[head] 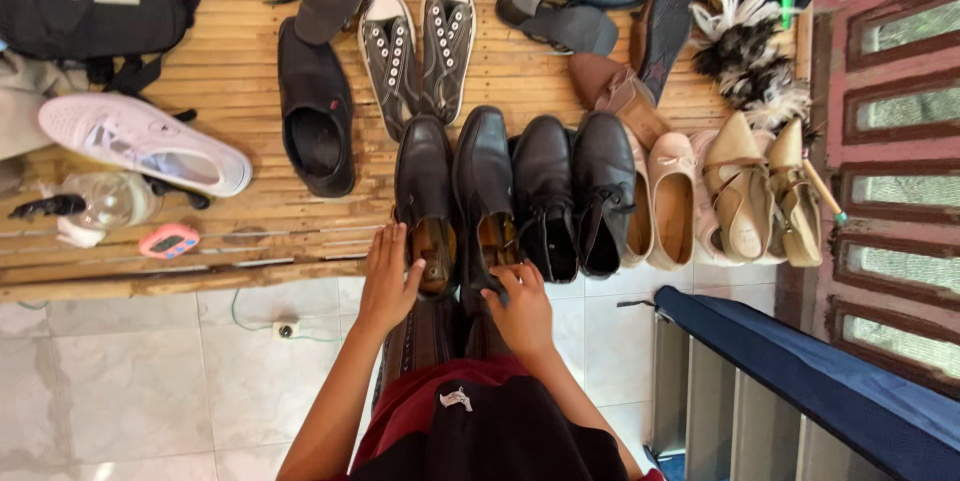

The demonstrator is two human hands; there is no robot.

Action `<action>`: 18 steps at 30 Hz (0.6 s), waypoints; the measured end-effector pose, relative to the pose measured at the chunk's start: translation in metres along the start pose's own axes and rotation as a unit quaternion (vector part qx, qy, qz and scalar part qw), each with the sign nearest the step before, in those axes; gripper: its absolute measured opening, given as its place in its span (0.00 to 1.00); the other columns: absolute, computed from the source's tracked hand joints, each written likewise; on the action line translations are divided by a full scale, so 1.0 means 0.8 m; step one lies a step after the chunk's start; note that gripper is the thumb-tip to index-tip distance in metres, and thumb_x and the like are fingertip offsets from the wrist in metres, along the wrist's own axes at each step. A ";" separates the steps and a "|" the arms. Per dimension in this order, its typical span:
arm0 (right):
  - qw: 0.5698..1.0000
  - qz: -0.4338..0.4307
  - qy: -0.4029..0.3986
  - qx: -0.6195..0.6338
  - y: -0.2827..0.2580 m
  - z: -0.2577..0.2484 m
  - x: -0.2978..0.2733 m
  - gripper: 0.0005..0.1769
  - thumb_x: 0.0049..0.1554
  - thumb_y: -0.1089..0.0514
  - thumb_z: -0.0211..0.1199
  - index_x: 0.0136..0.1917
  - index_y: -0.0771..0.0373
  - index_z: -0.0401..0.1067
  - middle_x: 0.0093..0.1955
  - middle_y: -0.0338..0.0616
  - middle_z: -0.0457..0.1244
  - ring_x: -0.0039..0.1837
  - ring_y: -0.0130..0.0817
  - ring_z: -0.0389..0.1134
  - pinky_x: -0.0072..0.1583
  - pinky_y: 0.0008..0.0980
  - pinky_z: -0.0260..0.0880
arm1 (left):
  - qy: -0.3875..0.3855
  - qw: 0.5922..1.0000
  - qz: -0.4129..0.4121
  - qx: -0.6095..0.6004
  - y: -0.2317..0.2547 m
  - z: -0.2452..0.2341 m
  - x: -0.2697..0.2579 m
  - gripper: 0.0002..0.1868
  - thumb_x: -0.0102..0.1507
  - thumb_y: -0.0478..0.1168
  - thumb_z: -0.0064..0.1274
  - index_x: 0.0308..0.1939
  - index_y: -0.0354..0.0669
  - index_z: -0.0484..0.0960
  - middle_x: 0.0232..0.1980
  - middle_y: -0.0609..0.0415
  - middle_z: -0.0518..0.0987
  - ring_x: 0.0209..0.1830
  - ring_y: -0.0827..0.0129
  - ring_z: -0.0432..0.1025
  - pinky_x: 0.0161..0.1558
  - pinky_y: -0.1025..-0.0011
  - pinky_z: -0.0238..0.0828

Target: The person moves a large quantity of shoes from a wooden bench, then holds a feather duster by hand and dusts the interior shelves of an empty blue fabric shoe rack layer by layer.

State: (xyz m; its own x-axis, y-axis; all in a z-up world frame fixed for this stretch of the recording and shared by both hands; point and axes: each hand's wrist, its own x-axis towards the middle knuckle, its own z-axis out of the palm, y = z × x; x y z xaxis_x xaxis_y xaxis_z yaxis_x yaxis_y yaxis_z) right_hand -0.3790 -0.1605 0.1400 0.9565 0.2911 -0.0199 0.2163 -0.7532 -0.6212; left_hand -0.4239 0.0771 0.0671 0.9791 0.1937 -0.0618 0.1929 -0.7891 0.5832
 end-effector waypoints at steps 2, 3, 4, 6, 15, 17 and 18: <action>0.994 -0.019 0.024 0.103 -0.004 -0.029 0.018 0.17 0.51 0.60 0.71 0.54 0.63 0.76 0.58 0.49 0.69 0.70 0.54 0.64 0.64 0.44 0.68 | 0.004 1.000 -0.015 -0.002 -0.005 0.003 0.022 0.38 0.70 0.50 0.45 0.79 0.36 0.52 0.82 0.35 0.49 0.82 0.41 0.43 0.77 0.49 0.39; 0.994 -0.024 0.022 0.102 -0.004 -0.042 0.035 0.17 0.51 0.60 0.71 0.54 0.63 0.76 0.58 0.49 0.69 0.70 0.54 0.64 0.64 0.44 0.68 | 0.010 0.999 -0.035 -0.003 -0.009 0.003 0.040 0.37 0.71 0.50 0.45 0.78 0.35 0.52 0.82 0.35 0.49 0.81 0.40 0.43 0.77 0.50 0.40; 0.991 -0.047 0.048 0.113 -0.001 -0.055 0.057 0.15 0.53 0.60 0.71 0.54 0.63 0.77 0.57 0.49 0.69 0.69 0.53 0.66 0.65 0.43 0.68 | 0.017 0.998 -0.054 -0.004 -0.015 0.003 0.060 0.37 0.71 0.50 0.44 0.78 0.34 0.51 0.82 0.34 0.49 0.81 0.39 0.43 0.76 0.51 0.40; 0.987 -0.072 0.070 0.124 0.004 -0.071 0.101 0.13 0.54 0.60 0.70 0.53 0.63 0.77 0.57 0.50 0.70 0.67 0.51 0.69 0.66 0.42 0.68 | 0.055 0.997 -0.055 -0.021 -0.028 0.007 0.101 0.37 0.71 0.49 0.45 0.78 0.33 0.53 0.81 0.34 0.52 0.82 0.40 0.44 0.77 0.51 0.41; 0.985 -0.008 -0.047 0.166 0.066 0.058 0.406 0.25 0.51 0.55 0.71 0.61 0.62 0.74 0.58 0.54 0.70 0.57 0.51 0.72 0.58 0.39 0.71 | 0.134 0.964 -0.189 -0.129 -0.127 0.077 0.324 0.38 0.68 0.49 0.50 0.75 0.28 0.57 0.75 0.29 0.62 0.76 0.39 0.56 0.75 0.52 0.52; 0.978 -0.034 -0.059 0.197 0.088 0.109 0.454 0.29 0.50 0.54 0.72 0.63 0.64 0.72 0.57 0.58 0.70 0.62 0.51 0.72 0.60 0.40 0.71 | 0.123 0.956 -0.235 -0.128 -0.146 0.093 0.357 0.40 0.68 0.50 0.51 0.76 0.28 0.56 0.73 0.28 0.64 0.75 0.38 0.59 0.75 0.53 0.55; 0.986 -0.004 -0.082 0.143 0.094 0.130 0.471 0.34 0.51 0.50 0.72 0.67 0.63 0.68 0.57 0.59 0.70 0.61 0.52 0.72 0.60 0.42 0.70 | 0.106 0.950 -0.268 -0.121 -0.149 0.104 0.374 0.42 0.67 0.51 0.54 0.76 0.29 0.55 0.72 0.28 0.64 0.73 0.37 0.60 0.73 0.51 0.56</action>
State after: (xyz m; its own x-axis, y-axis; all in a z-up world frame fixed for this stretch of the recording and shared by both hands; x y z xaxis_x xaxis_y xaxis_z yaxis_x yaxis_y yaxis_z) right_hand -0.0225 -0.0461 0.0040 0.9053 0.4057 -0.1259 0.1374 -0.5601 -0.8169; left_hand -0.1487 0.1804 -0.0881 0.7046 0.6631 -0.2527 0.6143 -0.3916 0.6850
